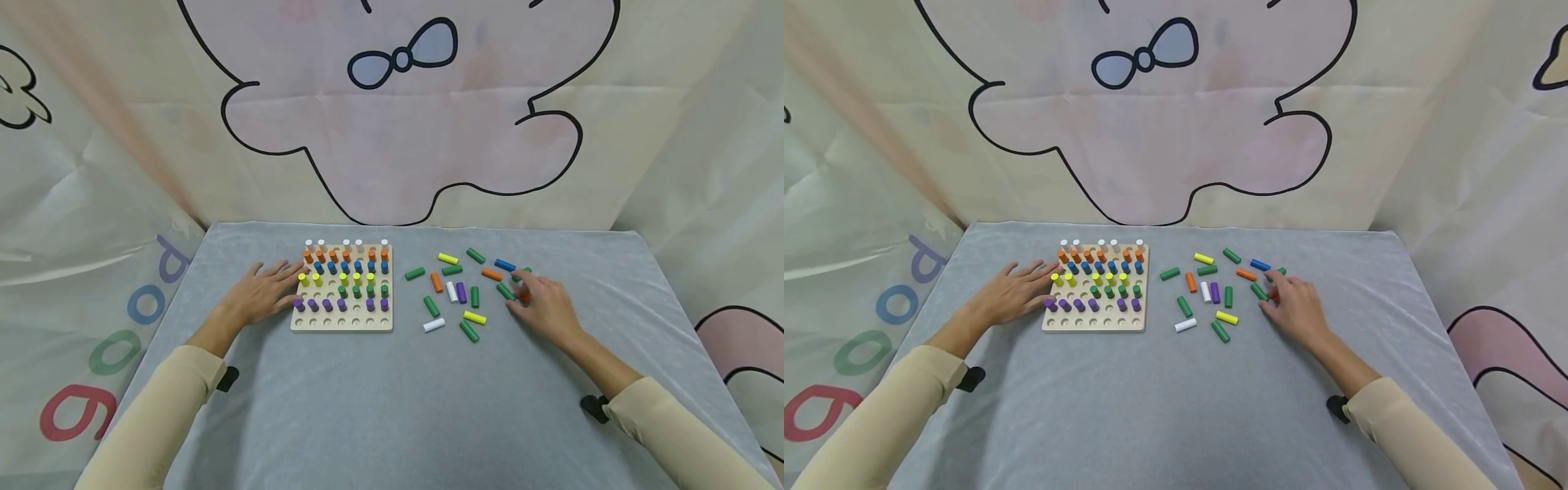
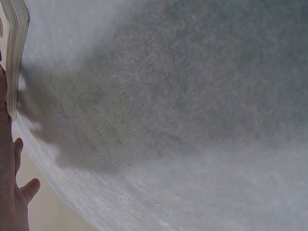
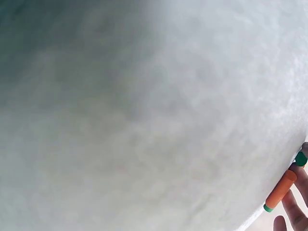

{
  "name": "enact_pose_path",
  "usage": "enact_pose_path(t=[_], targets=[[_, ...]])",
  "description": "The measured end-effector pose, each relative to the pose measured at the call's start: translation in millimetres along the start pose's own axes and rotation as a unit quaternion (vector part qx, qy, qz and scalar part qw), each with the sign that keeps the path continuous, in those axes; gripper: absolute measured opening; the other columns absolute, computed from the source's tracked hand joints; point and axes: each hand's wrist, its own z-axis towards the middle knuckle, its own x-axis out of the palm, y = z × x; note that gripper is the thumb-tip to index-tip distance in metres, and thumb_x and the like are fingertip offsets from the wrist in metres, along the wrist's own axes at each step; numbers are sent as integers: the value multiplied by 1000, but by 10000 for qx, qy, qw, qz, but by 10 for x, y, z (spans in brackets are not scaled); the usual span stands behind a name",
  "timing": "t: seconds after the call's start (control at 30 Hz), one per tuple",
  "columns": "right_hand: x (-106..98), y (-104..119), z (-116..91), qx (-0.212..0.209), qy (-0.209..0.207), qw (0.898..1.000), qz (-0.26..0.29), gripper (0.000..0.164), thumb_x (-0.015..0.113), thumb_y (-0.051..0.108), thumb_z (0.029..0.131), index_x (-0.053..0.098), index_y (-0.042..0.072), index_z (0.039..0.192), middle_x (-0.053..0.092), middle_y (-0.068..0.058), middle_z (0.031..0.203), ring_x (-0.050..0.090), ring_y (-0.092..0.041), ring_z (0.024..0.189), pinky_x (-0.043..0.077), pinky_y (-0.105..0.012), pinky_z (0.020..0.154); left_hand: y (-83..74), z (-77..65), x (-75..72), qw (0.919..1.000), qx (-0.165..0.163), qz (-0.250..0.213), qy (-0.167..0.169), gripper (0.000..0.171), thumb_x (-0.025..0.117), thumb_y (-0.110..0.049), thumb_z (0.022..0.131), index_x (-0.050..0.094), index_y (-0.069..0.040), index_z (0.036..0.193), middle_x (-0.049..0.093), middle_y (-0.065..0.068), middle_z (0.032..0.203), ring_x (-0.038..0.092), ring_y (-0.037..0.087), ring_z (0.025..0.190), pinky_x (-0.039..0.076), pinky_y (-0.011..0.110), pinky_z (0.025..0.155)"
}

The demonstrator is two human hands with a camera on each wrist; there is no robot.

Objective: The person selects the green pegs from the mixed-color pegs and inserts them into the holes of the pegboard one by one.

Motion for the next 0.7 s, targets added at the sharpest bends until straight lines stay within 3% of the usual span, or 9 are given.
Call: enact_pose_path(t=[0.3,0.53,0.7], targets=[[-60,24,42,206,179,9995,-145,54,79,7,80,58,-1,129,73,-16,89,63,-35,81,44,-58,83,-13,9,2,9999,34,118,44,66,43,-46,105,30,-8,157,24,13,163,27,39,147,22,68,111],[-133,53,74,74,-43,10000,30,56,80,4,79,57,-1,130,74,-16,90,65,-34,78,48,-52,69,-7,2,2,9998,50,203,48,65,43,-45,105,30,-7,156,25,14,163,27,39,146,24,68,110],[-150,71,83,-25,-130,9999,52,56,80,3,79,57,-2,129,74,-15,89,67,-34,77,49,-51,68,-17,3,-3,9997,54,215,74,66,42,-46,105,30,-7,156,25,14,162,27,40,146,24,68,110]])
